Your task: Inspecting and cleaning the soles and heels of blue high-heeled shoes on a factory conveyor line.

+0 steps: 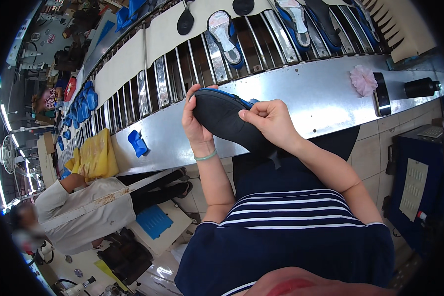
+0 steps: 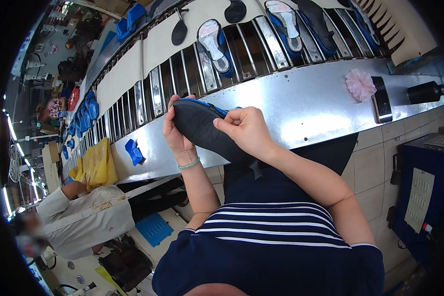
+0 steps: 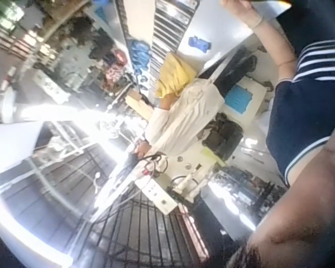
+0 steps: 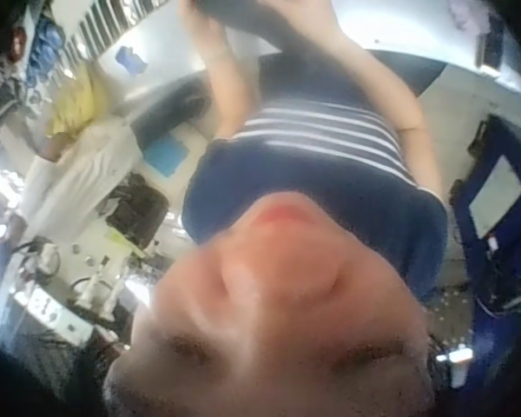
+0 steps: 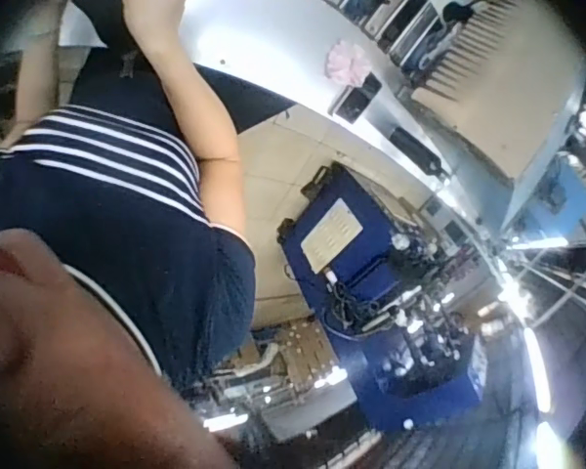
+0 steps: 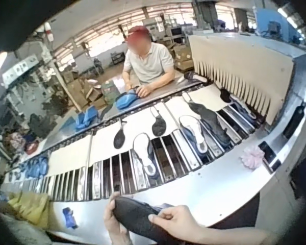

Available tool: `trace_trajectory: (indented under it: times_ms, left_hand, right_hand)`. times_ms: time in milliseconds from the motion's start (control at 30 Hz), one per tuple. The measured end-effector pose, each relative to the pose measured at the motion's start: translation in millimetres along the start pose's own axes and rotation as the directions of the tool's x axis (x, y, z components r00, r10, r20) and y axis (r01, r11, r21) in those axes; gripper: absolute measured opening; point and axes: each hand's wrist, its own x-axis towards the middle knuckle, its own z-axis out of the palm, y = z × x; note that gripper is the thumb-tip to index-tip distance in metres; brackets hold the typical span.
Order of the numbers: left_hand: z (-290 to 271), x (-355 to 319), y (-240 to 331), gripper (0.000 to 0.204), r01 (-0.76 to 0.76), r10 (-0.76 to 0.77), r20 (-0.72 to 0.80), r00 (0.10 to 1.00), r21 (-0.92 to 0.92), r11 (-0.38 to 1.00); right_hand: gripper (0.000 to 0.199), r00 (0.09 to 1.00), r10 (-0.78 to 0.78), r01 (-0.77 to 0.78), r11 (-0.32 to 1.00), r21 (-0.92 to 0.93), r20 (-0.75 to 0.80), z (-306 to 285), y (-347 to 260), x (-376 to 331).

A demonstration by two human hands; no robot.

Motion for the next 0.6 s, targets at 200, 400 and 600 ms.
trace_trajectory:
  times_ms: [200,400,600]
  left_hand:
    - [-1.1,1.5,-1.4,0.032,0.004,-0.004,0.010,1.000,-0.006,1.000]
    - [1.8,1.5,-3.8,0.035,-0.010,0.010,0.028,1.000,0.014,1.000]
    - [9.0,0.4,-6.6,0.035,0.018,-0.021,0.049,0.999,0.060,0.998]
  right_hand:
    - [0.026,1.000,0.001,-0.001,1.000,-0.005,0.001,-2.1,0.0,0.5]
    - [0.029,0.998,-0.033,0.036,0.998,0.057,-0.054,-0.2,7.1,0.8]
    - [0.022,0.990,0.047,-0.053,0.998,-0.047,-0.130,-13.7,2.3,-10.1]
